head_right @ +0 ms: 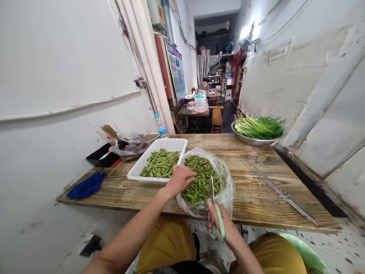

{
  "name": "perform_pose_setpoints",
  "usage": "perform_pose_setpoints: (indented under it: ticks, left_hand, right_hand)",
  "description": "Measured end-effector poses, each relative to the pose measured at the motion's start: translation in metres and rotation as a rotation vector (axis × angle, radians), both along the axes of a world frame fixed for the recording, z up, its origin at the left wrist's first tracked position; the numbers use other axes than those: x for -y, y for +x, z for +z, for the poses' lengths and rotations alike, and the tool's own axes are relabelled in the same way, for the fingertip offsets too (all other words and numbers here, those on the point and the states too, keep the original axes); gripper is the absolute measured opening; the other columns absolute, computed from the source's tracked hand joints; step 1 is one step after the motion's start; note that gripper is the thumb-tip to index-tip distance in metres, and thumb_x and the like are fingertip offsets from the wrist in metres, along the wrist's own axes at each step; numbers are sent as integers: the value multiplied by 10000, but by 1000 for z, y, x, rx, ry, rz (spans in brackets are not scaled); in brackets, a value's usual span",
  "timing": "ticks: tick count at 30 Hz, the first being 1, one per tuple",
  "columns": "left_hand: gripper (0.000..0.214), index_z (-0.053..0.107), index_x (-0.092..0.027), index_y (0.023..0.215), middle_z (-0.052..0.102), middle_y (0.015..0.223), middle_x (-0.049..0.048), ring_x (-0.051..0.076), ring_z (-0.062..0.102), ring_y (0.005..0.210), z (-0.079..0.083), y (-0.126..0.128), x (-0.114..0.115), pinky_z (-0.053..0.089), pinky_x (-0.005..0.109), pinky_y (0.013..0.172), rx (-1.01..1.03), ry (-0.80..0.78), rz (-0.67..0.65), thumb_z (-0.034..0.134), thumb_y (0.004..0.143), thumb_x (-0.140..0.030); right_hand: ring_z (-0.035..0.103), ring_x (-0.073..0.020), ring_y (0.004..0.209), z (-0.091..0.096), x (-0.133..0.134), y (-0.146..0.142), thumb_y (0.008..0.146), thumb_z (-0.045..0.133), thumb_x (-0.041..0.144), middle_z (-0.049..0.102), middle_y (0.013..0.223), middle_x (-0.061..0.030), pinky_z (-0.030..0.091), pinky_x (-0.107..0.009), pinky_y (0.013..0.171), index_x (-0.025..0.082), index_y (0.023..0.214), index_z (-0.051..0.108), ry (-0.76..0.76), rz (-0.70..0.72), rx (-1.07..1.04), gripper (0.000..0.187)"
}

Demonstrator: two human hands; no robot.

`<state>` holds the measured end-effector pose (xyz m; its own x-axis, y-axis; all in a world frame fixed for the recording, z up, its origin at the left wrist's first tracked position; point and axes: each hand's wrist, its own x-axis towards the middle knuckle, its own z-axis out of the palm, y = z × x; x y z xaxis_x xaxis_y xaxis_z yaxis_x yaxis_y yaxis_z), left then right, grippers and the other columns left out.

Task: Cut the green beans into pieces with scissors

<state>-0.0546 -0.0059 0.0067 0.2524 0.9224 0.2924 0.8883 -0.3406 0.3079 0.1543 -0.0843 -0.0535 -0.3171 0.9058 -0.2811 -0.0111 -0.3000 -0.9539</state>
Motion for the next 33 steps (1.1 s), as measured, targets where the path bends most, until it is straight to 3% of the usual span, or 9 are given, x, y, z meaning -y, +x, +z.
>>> perform_pose_setpoints:
  ticks: [2,5,8,12,17,22,28,33]
  left_hand:
    - [205,697,-223,804,682,828,74,227,572,892,-13,29,5,292,409,883,-44,-95,-41,545,815,-361]
    - [312,685,-160,754,667,789,133,277,560,889,-25,55,8,295,426,860,-88,-67,181,535,804,-430]
    - [313,674,-139,782,659,825,162,300,549,916,-30,60,7,304,430,852,-123,-59,279,538,799,-420]
    - [185,662,-156,718,666,818,138,279,567,893,-28,55,4,321,418,835,-75,-80,266,589,771,-317]
    - [93,661,-161,725,675,740,56,180,598,730,-23,46,0,396,313,740,318,-145,230,606,733,-235]
    - [213,683,-124,839,698,775,55,156,612,699,-25,42,6,452,254,668,854,-338,131,644,686,-268]
    - [208,707,-126,800,713,789,55,161,621,714,-15,42,16,458,261,701,950,-402,76,665,655,-270]
    - [151,702,-129,736,700,724,34,139,601,665,-11,38,18,441,244,668,938,-421,46,679,643,-246]
  right_hand:
    - [457,-98,420,2,1,1,790,457,614,475,562,47,418,-228,383,211,696,431,-20,-9,7,415]
    - [444,-88,401,2,3,2,783,472,614,467,555,56,407,-215,361,210,714,432,-15,-12,31,412]
    - [442,-85,385,1,4,2,777,479,617,452,528,67,395,-207,346,206,732,439,-11,-4,54,415]
    - [443,-84,376,3,4,0,754,487,638,451,520,67,387,-205,336,202,742,450,-13,-9,68,438]
    - [428,-79,368,11,2,0,757,500,620,444,525,69,384,-206,332,200,757,464,68,-16,90,421]
    - [435,-75,380,12,-3,3,804,477,573,442,537,66,401,-202,346,199,745,463,132,12,133,379]
    - [413,-62,370,12,-3,2,811,499,545,438,556,74,384,-185,330,203,847,482,157,66,123,344]
    - [355,-52,298,15,-4,0,795,529,539,383,463,100,328,-171,279,208,747,445,165,70,128,345]
